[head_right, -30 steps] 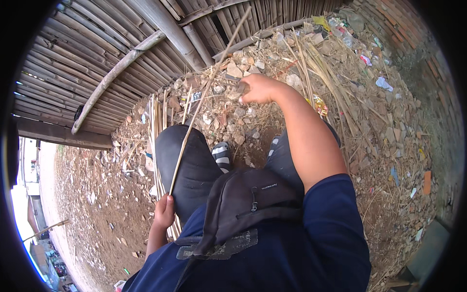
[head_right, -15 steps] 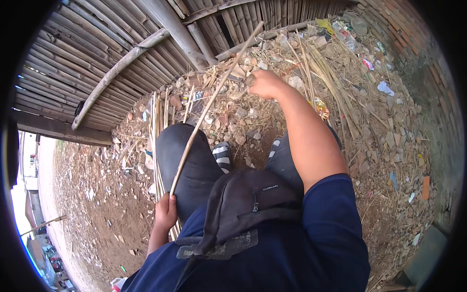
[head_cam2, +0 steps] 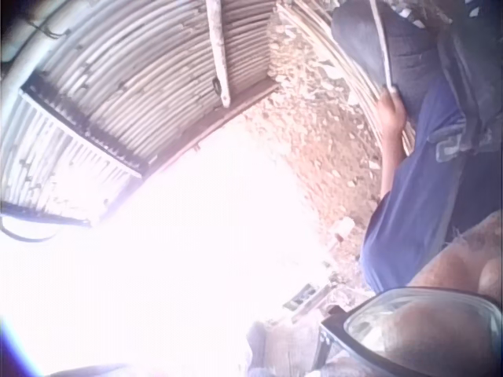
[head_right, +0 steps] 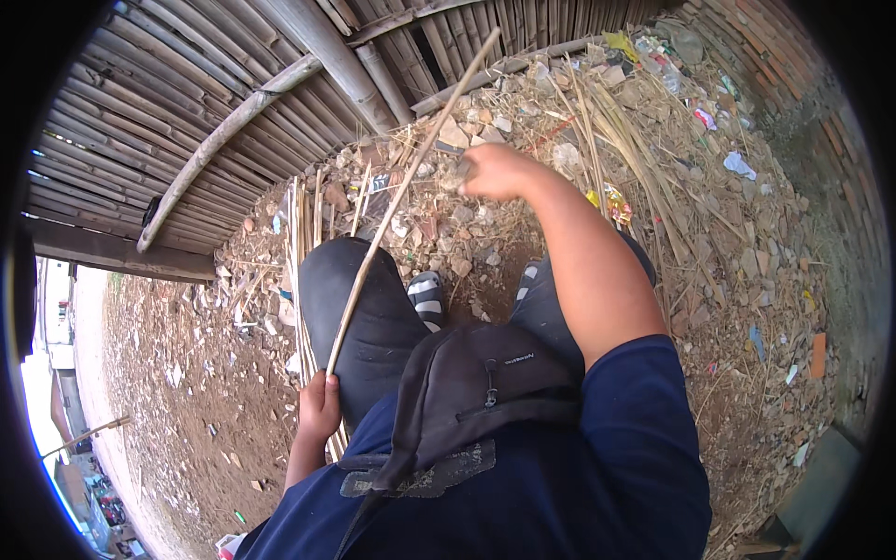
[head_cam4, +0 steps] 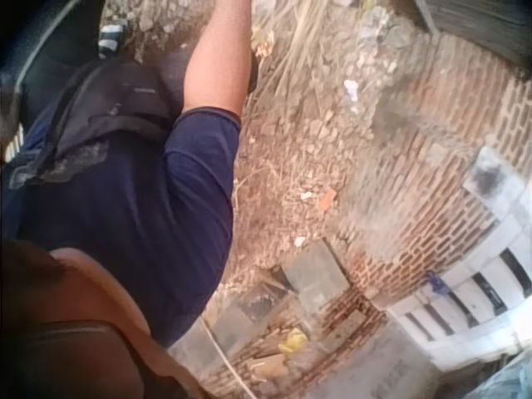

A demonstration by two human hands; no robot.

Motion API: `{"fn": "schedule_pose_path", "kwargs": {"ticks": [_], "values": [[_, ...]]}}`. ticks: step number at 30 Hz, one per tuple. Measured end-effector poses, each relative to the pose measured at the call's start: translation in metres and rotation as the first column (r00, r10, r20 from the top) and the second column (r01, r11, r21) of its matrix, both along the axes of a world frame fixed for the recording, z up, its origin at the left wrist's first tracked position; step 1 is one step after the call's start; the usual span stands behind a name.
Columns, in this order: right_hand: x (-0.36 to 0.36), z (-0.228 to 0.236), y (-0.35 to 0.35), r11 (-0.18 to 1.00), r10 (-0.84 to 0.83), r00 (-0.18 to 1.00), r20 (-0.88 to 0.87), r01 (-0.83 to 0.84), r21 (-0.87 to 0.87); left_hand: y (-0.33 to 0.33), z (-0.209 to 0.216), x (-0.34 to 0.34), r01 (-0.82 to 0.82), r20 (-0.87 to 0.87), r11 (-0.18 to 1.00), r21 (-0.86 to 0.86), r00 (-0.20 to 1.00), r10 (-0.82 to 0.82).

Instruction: The person uses a machete to strip and smooth long bamboo sticks while sitting on the ground outdoors.

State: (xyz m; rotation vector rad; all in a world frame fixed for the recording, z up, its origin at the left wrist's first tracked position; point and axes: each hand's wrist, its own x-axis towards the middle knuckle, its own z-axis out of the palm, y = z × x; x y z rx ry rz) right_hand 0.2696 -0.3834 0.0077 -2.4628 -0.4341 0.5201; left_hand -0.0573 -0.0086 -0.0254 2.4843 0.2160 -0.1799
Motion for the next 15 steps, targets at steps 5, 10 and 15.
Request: {"fn": "schedule_pose_path", "kwargs": {"ticks": [5,10,15], "values": [[0.010,-0.009,-0.014,0.982,-0.185,0.979,0.083,0.187,-0.016,-0.002,0.005,0.001,0.015,0.022,0.999,0.043,1.000,-0.016],[-0.043,0.032,0.037,0.942,0.284,0.959,-0.010,-0.281,-0.185,-0.008,0.002,-0.002,-0.006,0.031,0.996,0.090,1.000,0.003],[-0.015,0.012,0.011,0.975,0.216,0.967,-0.135,-0.220,-0.013,-0.005,-0.007,-0.003,-0.022,0.063,0.996,0.085,0.998,0.017]]}}
